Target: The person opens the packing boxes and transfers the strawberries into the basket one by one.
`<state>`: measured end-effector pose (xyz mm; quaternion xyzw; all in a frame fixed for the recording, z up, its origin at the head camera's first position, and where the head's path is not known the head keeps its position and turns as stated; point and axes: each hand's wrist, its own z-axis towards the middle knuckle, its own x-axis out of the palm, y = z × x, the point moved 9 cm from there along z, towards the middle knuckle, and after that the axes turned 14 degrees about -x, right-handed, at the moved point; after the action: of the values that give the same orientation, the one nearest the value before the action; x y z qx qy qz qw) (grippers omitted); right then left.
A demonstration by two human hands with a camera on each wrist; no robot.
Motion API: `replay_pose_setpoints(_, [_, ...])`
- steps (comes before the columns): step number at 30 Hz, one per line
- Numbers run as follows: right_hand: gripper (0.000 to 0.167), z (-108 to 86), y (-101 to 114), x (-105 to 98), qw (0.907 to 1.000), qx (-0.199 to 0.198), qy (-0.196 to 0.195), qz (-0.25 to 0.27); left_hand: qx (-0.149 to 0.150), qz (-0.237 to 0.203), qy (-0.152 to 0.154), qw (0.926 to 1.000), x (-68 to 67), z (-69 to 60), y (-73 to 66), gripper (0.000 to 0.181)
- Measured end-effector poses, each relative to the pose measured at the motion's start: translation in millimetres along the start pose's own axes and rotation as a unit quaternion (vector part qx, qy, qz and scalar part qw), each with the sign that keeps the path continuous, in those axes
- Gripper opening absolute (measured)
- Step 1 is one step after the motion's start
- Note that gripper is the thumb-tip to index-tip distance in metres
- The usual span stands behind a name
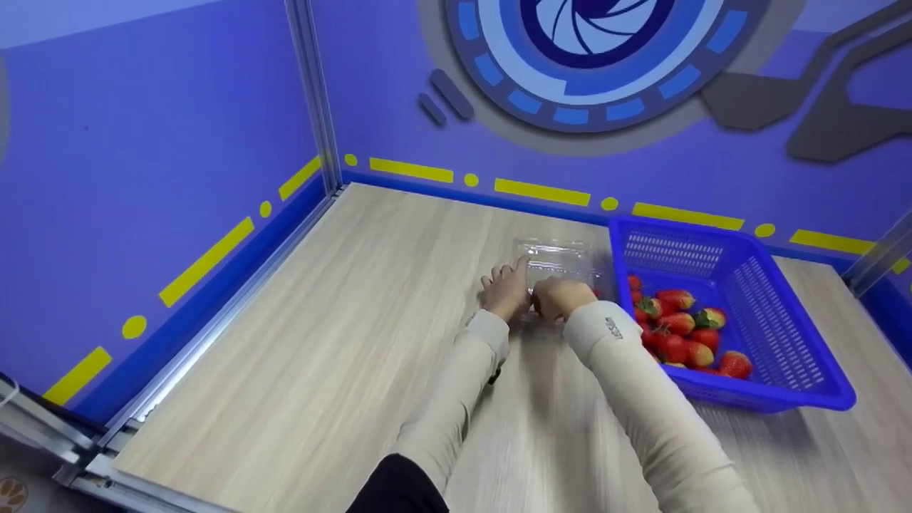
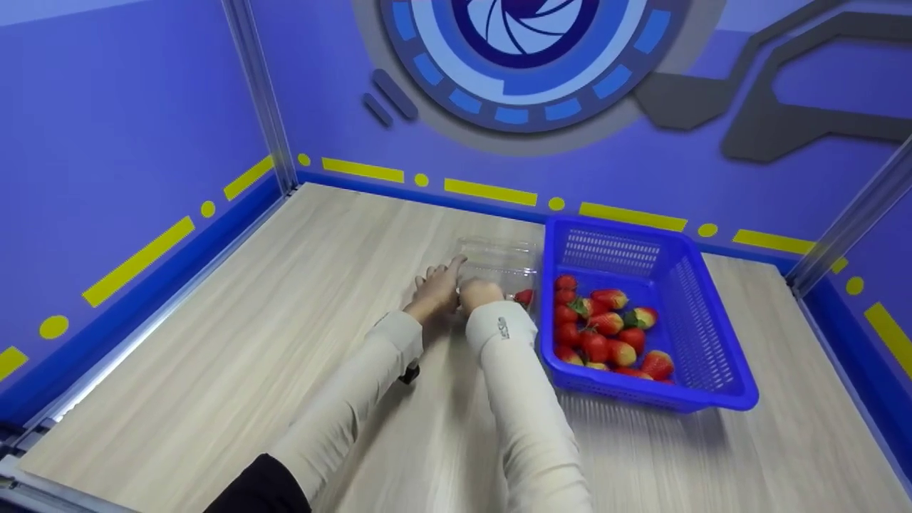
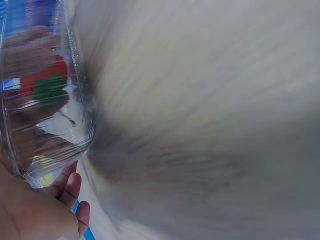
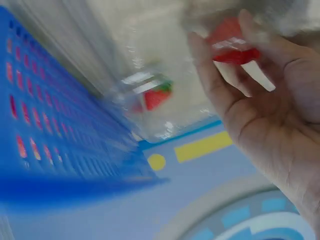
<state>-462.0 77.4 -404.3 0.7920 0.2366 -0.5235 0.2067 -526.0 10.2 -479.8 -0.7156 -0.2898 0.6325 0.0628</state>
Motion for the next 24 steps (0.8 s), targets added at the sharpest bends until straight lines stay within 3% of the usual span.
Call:
replay_pose_setpoints(2, [0.013,1.9,1,-10,0.9998,-0.012,0.016,0.004,-0.001,0.002,0.003,1.0000,0.4,1.0,1.0,0.070])
replay_pose_setpoints(4, [0.009,1.0,-1,-26,0.9996,-0.027,0.004,-0.003,0.000,0.003,0.003,1.0000,-0.8,1.9,2.3,0.074])
replay_pose_setpoints(6, [0.016,-3.4,-7,-43,0.9993,-0.030,-0.023,0.002,-0.002,0.010,0.003,0.9999,-2.7,2.9,4.9,0.075])
replay_pose_setpoints(11, [0.030,-32.2,-47,-72,0.9963,0.014,-0.077,0.036,-0.011,0.004,0.007,0.9999,-6.1,6.2,13.4,0.076])
replay_pose_setpoints(18, [0.026,-86.2,-101,-79,0.9978,0.058,-0.013,0.029,-0.024,-0.010,0.002,0.9997,-29.2,6.9,27.2,0.082])
replay_pose_setpoints(24, [0.028,-116.7,-135,-71,0.9949,0.087,0.001,0.051,-0.024,-0.016,-0.009,0.9995,-50.3,-1.8,33.7,0.082])
